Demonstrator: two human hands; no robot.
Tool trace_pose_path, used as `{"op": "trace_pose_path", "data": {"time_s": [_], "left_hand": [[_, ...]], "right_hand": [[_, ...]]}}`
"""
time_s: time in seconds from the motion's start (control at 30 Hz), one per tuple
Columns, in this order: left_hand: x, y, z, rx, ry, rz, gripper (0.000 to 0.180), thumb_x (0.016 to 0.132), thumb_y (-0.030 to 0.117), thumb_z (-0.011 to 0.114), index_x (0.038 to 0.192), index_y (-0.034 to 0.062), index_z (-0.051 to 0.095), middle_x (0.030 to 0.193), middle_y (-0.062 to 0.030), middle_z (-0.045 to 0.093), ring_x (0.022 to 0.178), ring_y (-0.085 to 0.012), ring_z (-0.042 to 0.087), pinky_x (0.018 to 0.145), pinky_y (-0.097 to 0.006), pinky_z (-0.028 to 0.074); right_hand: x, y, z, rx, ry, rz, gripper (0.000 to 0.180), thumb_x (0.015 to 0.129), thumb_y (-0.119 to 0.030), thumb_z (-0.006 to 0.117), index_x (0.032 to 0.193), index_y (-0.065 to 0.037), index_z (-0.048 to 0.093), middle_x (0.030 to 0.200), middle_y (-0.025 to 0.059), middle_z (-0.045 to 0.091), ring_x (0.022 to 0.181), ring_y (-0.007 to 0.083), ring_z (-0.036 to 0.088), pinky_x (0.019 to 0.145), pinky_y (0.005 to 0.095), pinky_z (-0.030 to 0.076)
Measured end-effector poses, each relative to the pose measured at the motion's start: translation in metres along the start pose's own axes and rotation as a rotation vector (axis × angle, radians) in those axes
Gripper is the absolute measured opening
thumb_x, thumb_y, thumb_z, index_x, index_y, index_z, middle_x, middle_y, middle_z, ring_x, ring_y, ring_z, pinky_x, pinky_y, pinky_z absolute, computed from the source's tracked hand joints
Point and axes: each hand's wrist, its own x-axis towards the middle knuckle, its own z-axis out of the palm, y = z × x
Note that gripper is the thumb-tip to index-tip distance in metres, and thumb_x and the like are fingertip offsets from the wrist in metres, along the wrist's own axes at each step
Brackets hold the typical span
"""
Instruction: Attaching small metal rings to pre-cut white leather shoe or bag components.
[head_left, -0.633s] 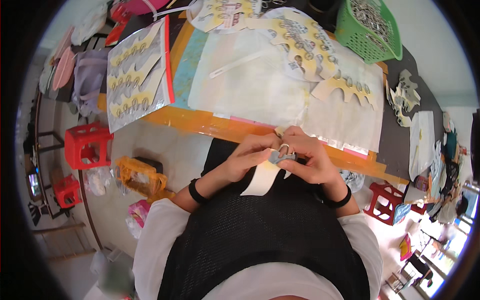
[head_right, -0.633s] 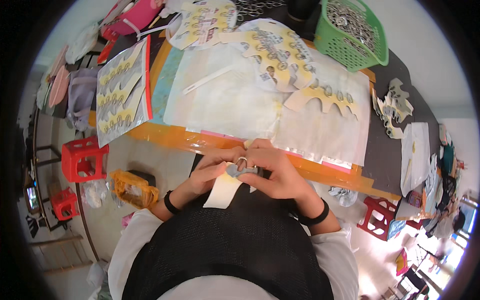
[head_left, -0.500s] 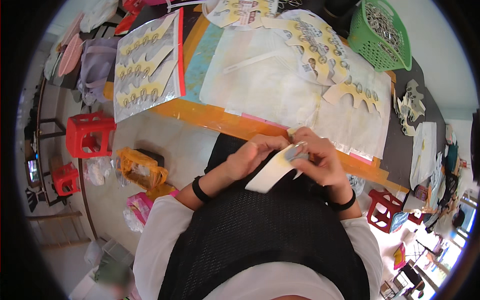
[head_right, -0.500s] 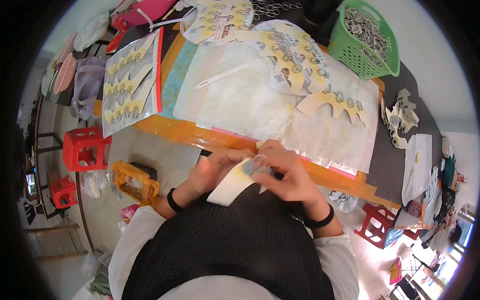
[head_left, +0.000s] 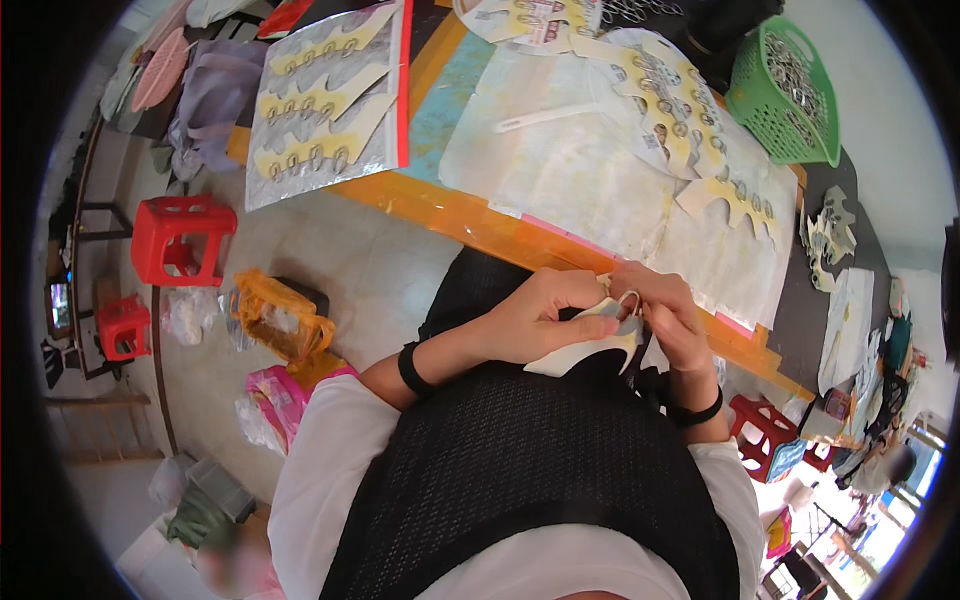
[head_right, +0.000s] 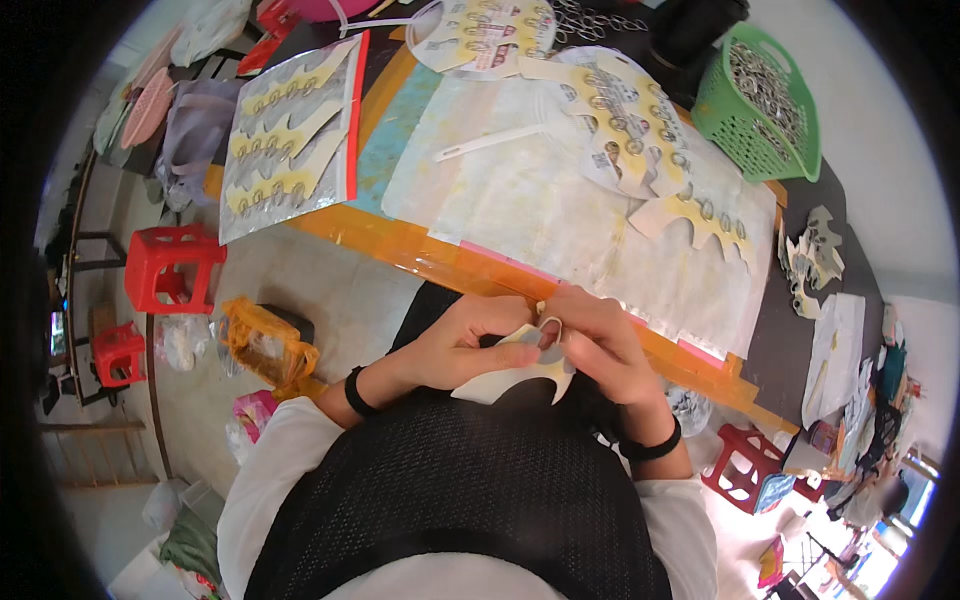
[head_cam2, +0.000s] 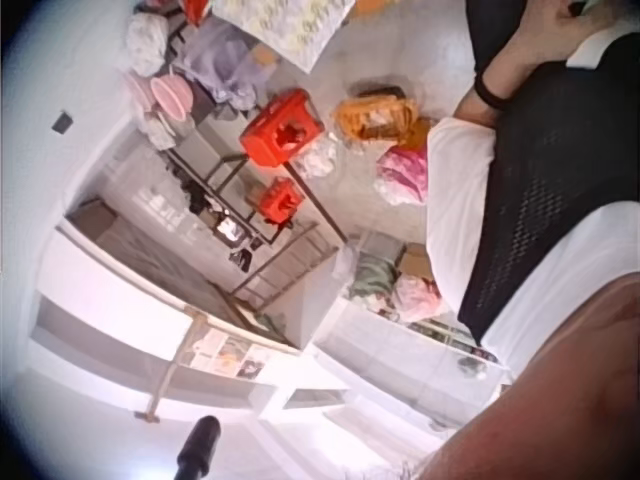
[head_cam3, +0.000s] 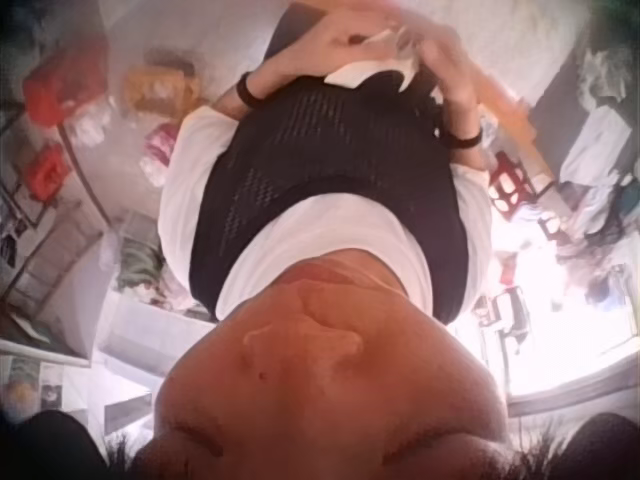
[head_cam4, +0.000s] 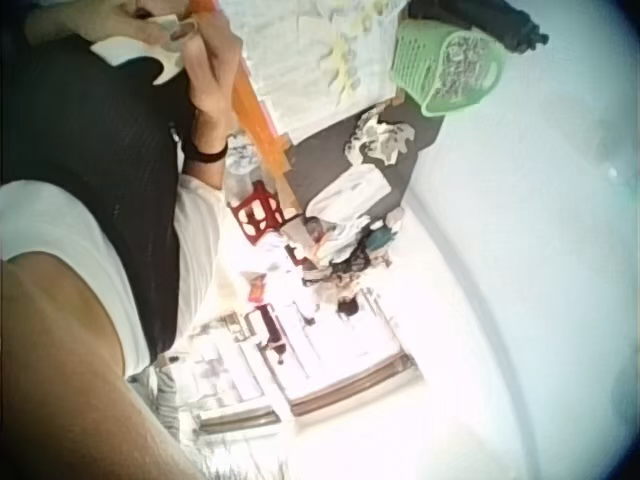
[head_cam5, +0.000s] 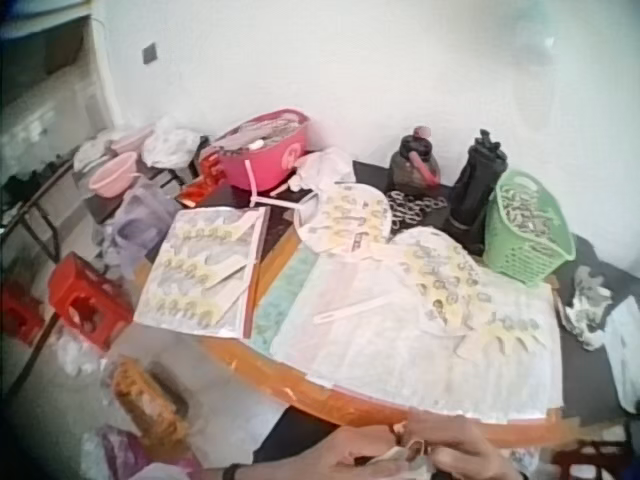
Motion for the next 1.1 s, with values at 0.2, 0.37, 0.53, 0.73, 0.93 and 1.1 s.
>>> {"op": "trace_pose_path", "data": {"time_s": [0.2,0.37,0.53,0.73,0.93,1.1], "left_hand": [[-0.006,0.001,-0.004,0.000,-0.031,0.148,0.017,0.091,0.011,0.066,0.099,-0.0039,0.064,0.089,-0.0078,0.063,0.088,-0.0151,0.060,0.078,-0.031,0.046],[-0.014,-0.016,-0.028,-0.227,0.110,-0.143,0.015,0.081,0.006,0.075,0.087,-0.0038,0.067,0.088,-0.0037,0.067,0.073,-0.0074,0.059,0.064,-0.022,0.046],[-0.011,-0.023,-0.037,-0.348,0.105,-0.168,0.019,0.074,0.006,0.080,0.072,0.0020,0.061,0.079,-0.0024,0.064,0.069,-0.0058,0.056,0.059,-0.022,0.043],[-0.002,-0.024,-0.041,-0.209,0.223,-0.148,0.024,0.070,0.007,0.083,0.078,0.0023,0.061,0.078,0.0000,0.060,0.070,-0.0074,0.056,0.063,-0.022,0.045],[0.009,-0.020,-0.034,-0.252,0.296,-0.151,0.029,0.077,0.007,0.080,0.098,0.0000,0.060,0.091,-0.0052,0.065,0.078,-0.0079,0.059,0.070,-0.022,0.047],[0.016,-0.006,-0.040,-0.198,0.305,-0.210,0.035,0.083,0.012,0.077,0.110,-0.0002,0.057,0.090,-0.0047,0.065,0.074,-0.0060,0.060,0.065,-0.020,0.047]], "right_hand": [[-0.003,0.009,0.001,0.039,-0.049,0.244,0.031,0.100,-0.017,0.052,0.079,0.002,0.065,0.073,0.0015,0.061,0.068,0.0099,0.050,0.063,0.0266,0.040],[-0.011,-0.013,-0.022,0.206,-0.081,0.373,0.026,0.101,-0.016,0.050,0.123,-0.005,0.057,0.082,-0.0022,0.060,0.074,0.0062,0.053,0.070,0.0228,0.042],[-0.015,-0.012,-0.023,0.147,-0.105,0.230,0.033,0.100,-0.012,0.050,0.132,-0.007,0.050,0.081,-0.0015,0.059,0.078,0.0070,0.055,0.075,0.0236,0.043],[-0.016,-0.008,-0.033,0.173,-0.130,0.153,0.030,0.098,-0.004,0.049,0.127,-0.001,0.054,0.087,0.0021,0.060,0.086,0.0101,0.055,0.077,0.0246,0.043],[-0.016,-0.001,-0.035,0.088,-0.149,0.064,0.034,0.093,0.001,0.050,0.125,-0.005,0.055,0.086,0.0004,0.059,0.086,0.0084,0.054,0.080,0.0259,0.041],[-0.016,-0.013,-0.038,-0.114,-0.001,0.150,0.028,0.091,0.002,0.054,0.118,-0.002,0.059,0.093,0.0077,0.063,0.085,0.0164,0.057,0.078,0.0271,0.044]]}}
